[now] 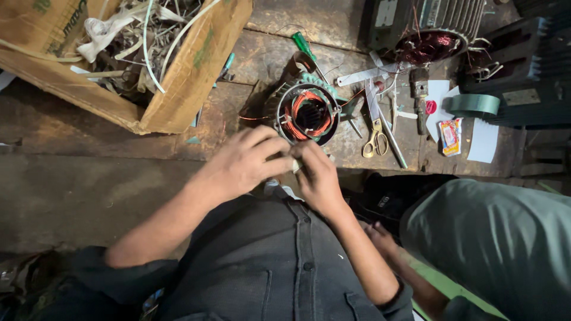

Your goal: The person cuts a strip of green insulating sheet with scissors, then fits and presses the strip inside a motor stator, adjusting it around the copper windings. They trim excess material with pliers and drop scraps into a wooden scrap box on the bench.

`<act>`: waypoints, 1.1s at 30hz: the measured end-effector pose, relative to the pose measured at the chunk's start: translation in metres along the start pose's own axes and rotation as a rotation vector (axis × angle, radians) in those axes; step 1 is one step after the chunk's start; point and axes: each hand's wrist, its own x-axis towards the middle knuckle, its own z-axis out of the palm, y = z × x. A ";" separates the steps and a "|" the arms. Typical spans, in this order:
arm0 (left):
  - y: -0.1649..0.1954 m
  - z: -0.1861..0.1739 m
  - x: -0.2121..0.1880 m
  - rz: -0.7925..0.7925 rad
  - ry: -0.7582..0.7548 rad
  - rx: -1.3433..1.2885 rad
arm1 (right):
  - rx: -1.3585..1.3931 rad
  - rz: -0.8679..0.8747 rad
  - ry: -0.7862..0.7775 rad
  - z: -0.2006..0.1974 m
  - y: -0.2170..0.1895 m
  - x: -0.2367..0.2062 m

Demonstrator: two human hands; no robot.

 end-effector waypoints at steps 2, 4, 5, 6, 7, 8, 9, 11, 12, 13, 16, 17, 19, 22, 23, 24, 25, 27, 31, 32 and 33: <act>0.007 -0.011 -0.002 -0.003 -0.022 0.270 | -0.056 -0.023 -0.051 -0.002 -0.004 0.001; 0.018 -0.021 -0.006 -0.067 -0.158 0.323 | -0.171 -0.111 -0.088 -0.005 -0.007 0.003; 0.023 -0.026 -0.009 -0.104 -0.226 0.355 | -0.224 -0.161 -0.108 -0.006 -0.007 0.005; 0.027 -0.030 -0.011 -0.114 -0.260 0.253 | -0.234 -0.189 -0.122 -0.008 -0.007 0.006; 0.029 -0.034 -0.012 -0.122 -0.294 0.150 | -0.245 -0.217 -0.135 -0.008 -0.005 0.008; 0.030 -0.038 -0.011 -0.130 -0.327 0.047 | -0.256 -0.245 -0.148 -0.008 -0.002 0.009; 0.031 -0.041 -0.010 -0.172 -0.316 -0.036 | -0.235 -0.230 -0.099 -0.008 0.001 0.011; 0.031 -0.045 -0.005 -0.248 -0.294 -0.204 | -0.198 -0.197 0.003 -0.004 0.008 0.013; 0.031 -0.045 -0.002 -0.262 -0.161 -0.200 | -0.119 -0.099 0.068 -0.003 0.012 0.013; 0.031 -0.044 0.002 -0.272 -0.029 -0.198 | -0.040 0.000 0.135 -0.002 0.014 0.014; 0.024 -0.022 0.018 -0.263 0.190 -0.150 | -0.162 0.036 0.182 -0.008 0.008 0.006; 0.018 -0.012 0.023 -0.256 0.234 -0.122 | -0.259 0.001 0.171 -0.014 0.003 0.003; 0.004 0.011 0.026 -0.119 0.157 -0.033 | -0.287 -0.079 0.175 -0.034 -0.015 -0.009; -0.011 0.042 0.020 -0.075 0.176 0.017 | -0.290 -0.318 0.365 -0.085 -0.045 -0.034; -0.013 0.049 0.019 -0.084 0.206 0.016 | -0.169 -0.497 0.523 -0.104 -0.049 -0.038; -0.014 0.054 0.018 -0.081 0.231 0.007 | -0.259 -0.263 0.576 -0.115 -0.048 -0.038; -0.016 0.056 0.019 -0.078 0.255 0.004 | -0.341 -0.028 0.625 -0.123 -0.044 -0.036; -0.014 0.055 0.020 -0.092 0.290 -0.067 | -0.503 0.452 0.720 -0.132 -0.027 -0.027; 0.003 0.037 0.019 -0.139 0.302 -0.315 | 0.004 0.394 0.300 -0.087 0.044 0.008; 0.009 0.030 0.016 -0.142 0.294 -0.367 | -0.118 0.523 0.252 -0.068 0.062 0.013; 0.016 0.023 0.013 -0.138 0.293 -0.394 | -0.110 0.460 0.257 -0.057 0.081 0.016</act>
